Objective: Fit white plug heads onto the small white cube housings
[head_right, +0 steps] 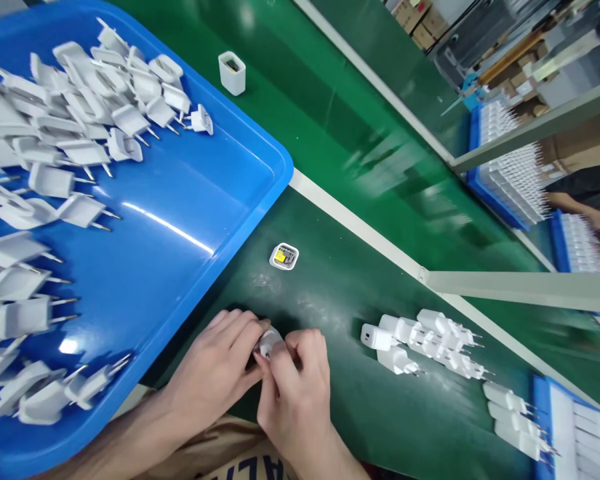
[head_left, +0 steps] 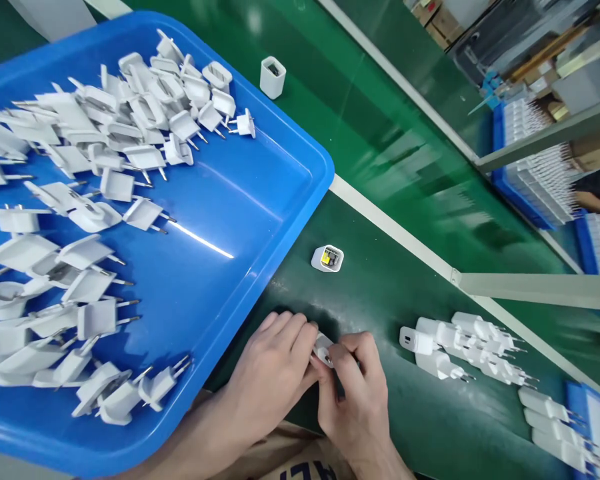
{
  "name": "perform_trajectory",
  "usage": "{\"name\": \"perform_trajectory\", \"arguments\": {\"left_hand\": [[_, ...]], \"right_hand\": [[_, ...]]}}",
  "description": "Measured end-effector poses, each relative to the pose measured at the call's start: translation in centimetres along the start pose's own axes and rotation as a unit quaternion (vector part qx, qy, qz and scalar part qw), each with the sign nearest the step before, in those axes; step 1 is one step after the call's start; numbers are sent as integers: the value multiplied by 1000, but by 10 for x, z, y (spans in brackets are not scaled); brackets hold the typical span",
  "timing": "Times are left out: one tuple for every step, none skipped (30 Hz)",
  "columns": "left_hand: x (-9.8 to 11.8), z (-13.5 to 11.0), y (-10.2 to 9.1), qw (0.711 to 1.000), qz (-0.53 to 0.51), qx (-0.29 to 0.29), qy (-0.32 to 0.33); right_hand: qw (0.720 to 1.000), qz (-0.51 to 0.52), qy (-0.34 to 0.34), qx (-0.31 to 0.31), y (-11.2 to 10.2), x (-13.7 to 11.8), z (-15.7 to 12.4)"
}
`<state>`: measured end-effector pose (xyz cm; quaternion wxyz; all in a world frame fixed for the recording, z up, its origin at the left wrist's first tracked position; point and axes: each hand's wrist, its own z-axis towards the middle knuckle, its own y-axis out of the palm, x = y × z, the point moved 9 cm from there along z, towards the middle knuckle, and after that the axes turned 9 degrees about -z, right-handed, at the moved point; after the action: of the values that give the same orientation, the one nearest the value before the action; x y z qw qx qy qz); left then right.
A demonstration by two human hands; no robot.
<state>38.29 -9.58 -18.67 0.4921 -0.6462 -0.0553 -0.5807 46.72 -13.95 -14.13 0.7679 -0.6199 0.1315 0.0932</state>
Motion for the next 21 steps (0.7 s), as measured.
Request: {"name": "perform_trajectory", "arguments": {"left_hand": [[-1,0,0,1000,3,-1,1],[-1,0,0,1000,6,-1,3],[-1,0,0,1000,8,1,6],[-1,0,0,1000,10,3,11],[0,0,-1,1000,13,7,17],[2,-1,-1,999,22,14,26],[4,-1,-2,998,35,23,36],[6,-2,-3,997,51,36,48],[8,-2,-4,995,68,49,57],[9,-3,-5,993,82,62,64],[10,-4,-6,991,90,71,67],[10,-5,-6,990,91,78,68],[9,-5,-6,990,90,82,69],[9,-5,-6,990,89,87,70],[9,-6,-6,989,90,92,71],[9,-6,-7,988,93,98,73],[10,-6,-7,987,97,104,76],[10,-6,-8,986,102,110,77],[10,-6,-8,985,104,113,78],[10,-5,-7,985,106,114,76],[10,-5,-7,985,106,112,73]], "right_hand": [[1000,-6,0,3,0,-2,-1],[1000,-7,-4,6,0,-4,-1],[1000,-8,-7,8,0,-5,-1],[1000,-12,-10,6,0,-6,0],[1000,-21,-14,3,-1,-6,2],[999,-34,-16,-2,-2,-3,5],[998,-53,-16,-8,-3,2,8],[997,-78,-12,-14,-7,11,11],[993,-113,-4,-20,-12,22,15],[988,-155,3,-27,-20,36,17],[979,-202,8,-36,-29,51,20],[967,-251,10,-44,-41,65,21],[954,-295,10,-49,-55,78,22],[943,-328,9,-49,-70,87,22],[936,-349,10,-44,-86,94,24],[934,-356,13,-32,-102,97,26],[935,-353,18,-17,-116,97,29],[939,-342,19,-5,-127,93,34],[945,-328,13,2,-133,86,40],[950,-312,0,3,-134,77,49],[955,-296,-19,-5,-130,66,58]]}}
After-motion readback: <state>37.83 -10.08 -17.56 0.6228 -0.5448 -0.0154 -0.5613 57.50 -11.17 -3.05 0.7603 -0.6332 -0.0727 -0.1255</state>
